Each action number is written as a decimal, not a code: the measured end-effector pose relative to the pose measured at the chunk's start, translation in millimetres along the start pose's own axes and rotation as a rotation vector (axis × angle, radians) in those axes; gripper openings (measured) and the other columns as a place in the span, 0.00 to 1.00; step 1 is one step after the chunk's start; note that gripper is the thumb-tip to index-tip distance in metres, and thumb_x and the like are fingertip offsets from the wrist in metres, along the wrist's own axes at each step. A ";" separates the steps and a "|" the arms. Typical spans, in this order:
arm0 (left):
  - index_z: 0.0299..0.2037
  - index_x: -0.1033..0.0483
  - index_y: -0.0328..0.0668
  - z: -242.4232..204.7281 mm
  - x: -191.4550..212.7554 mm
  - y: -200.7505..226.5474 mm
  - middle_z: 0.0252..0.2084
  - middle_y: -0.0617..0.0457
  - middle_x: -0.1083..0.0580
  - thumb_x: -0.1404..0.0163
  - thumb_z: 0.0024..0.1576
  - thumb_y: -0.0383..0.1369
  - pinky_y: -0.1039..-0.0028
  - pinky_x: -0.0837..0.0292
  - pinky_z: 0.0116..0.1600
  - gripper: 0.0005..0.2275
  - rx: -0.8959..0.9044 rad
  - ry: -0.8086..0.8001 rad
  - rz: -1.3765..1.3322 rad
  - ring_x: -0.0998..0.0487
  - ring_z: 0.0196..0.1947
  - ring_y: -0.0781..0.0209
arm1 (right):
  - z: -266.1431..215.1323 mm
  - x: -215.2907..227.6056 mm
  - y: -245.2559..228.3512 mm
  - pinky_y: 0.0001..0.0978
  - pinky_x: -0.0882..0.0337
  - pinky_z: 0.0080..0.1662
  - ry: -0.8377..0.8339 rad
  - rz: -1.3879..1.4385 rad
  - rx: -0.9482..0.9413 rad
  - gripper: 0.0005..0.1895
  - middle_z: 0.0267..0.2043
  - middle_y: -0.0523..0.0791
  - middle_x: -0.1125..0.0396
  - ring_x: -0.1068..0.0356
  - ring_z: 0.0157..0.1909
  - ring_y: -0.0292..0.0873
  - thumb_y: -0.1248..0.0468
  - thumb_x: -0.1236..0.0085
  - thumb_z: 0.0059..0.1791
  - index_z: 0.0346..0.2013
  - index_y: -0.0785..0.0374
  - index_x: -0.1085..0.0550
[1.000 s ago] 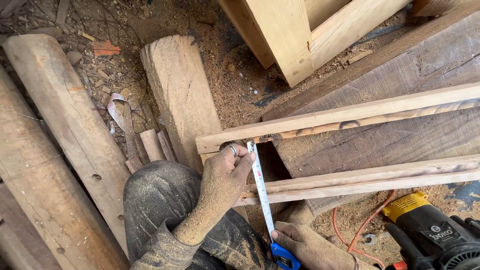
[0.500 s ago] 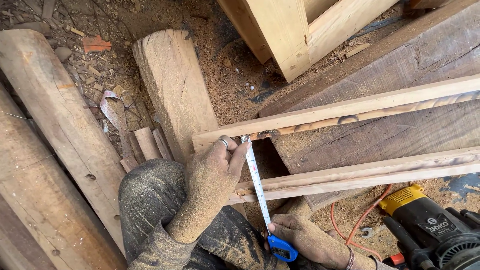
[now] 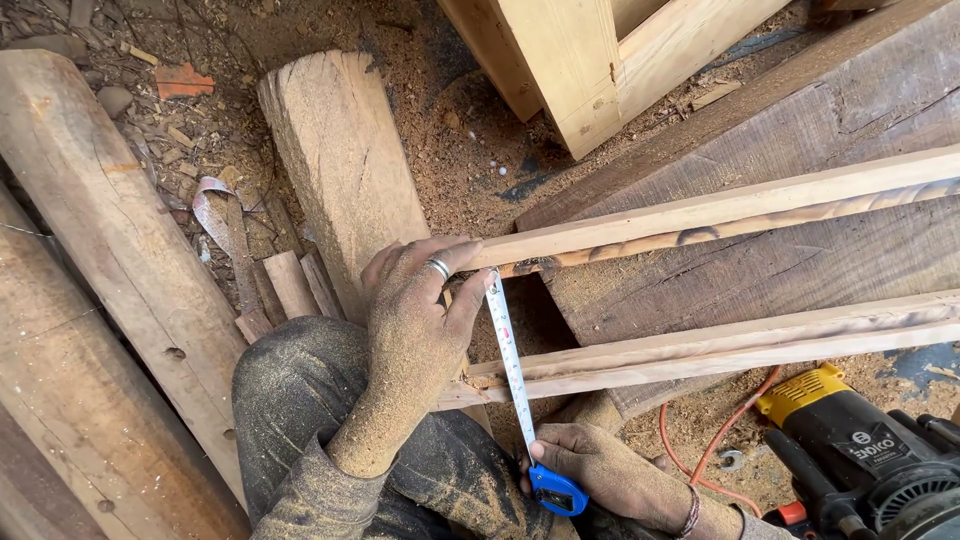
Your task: The person uses a tape measure to check the dimensions of several wooden frames from various angles. They then measure the width of a cutout in one of the frames and the length of a separate wooden board.
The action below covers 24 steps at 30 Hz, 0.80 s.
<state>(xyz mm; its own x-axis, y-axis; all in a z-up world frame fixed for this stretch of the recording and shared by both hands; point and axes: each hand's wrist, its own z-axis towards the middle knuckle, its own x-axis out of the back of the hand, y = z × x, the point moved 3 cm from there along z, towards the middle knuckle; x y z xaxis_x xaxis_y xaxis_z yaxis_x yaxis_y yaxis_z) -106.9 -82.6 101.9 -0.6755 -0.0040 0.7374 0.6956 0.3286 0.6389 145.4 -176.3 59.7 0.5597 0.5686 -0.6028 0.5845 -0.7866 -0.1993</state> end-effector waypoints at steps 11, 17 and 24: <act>0.38 0.19 0.43 2.2 -2.5 2.4 0.49 0.53 0.21 0.40 0.57 0.30 0.60 0.34 0.63 0.03 -0.004 0.028 -0.081 0.23 0.54 0.55 | 6.3 -1.9 6.6 0.26 0.27 0.46 -0.039 0.092 0.000 0.19 0.37 0.41 0.24 0.27 0.40 0.33 0.51 0.56 0.57 0.41 0.64 0.25; 0.37 0.20 0.40 3.0 -5.1 0.0 0.50 0.50 0.22 0.40 0.57 0.28 0.62 0.29 0.60 0.03 0.012 0.026 -0.151 0.22 0.53 0.54 | 10.5 -1.9 9.4 0.26 0.26 0.46 -0.043 0.136 0.002 0.18 0.38 0.41 0.25 0.27 0.41 0.33 0.52 0.54 0.57 0.41 0.64 0.25; 0.36 0.20 0.40 4.0 -4.3 0.2 0.50 0.50 0.23 0.41 0.58 0.29 0.63 0.28 0.58 0.03 0.065 -0.020 -0.162 0.23 0.52 0.55 | 10.5 -0.5 8.1 0.26 0.26 0.48 -0.048 0.128 -0.006 0.18 0.38 0.41 0.24 0.27 0.42 0.33 0.52 0.53 0.56 0.42 0.64 0.25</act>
<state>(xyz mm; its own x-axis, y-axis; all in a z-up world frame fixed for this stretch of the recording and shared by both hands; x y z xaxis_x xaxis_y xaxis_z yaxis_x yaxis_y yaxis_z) -104.8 -78.7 98.0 -0.7826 -0.0436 0.6210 0.5602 0.3857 0.7331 143.7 -185.5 50.3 0.6011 0.4512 -0.6597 0.5138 -0.8504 -0.1135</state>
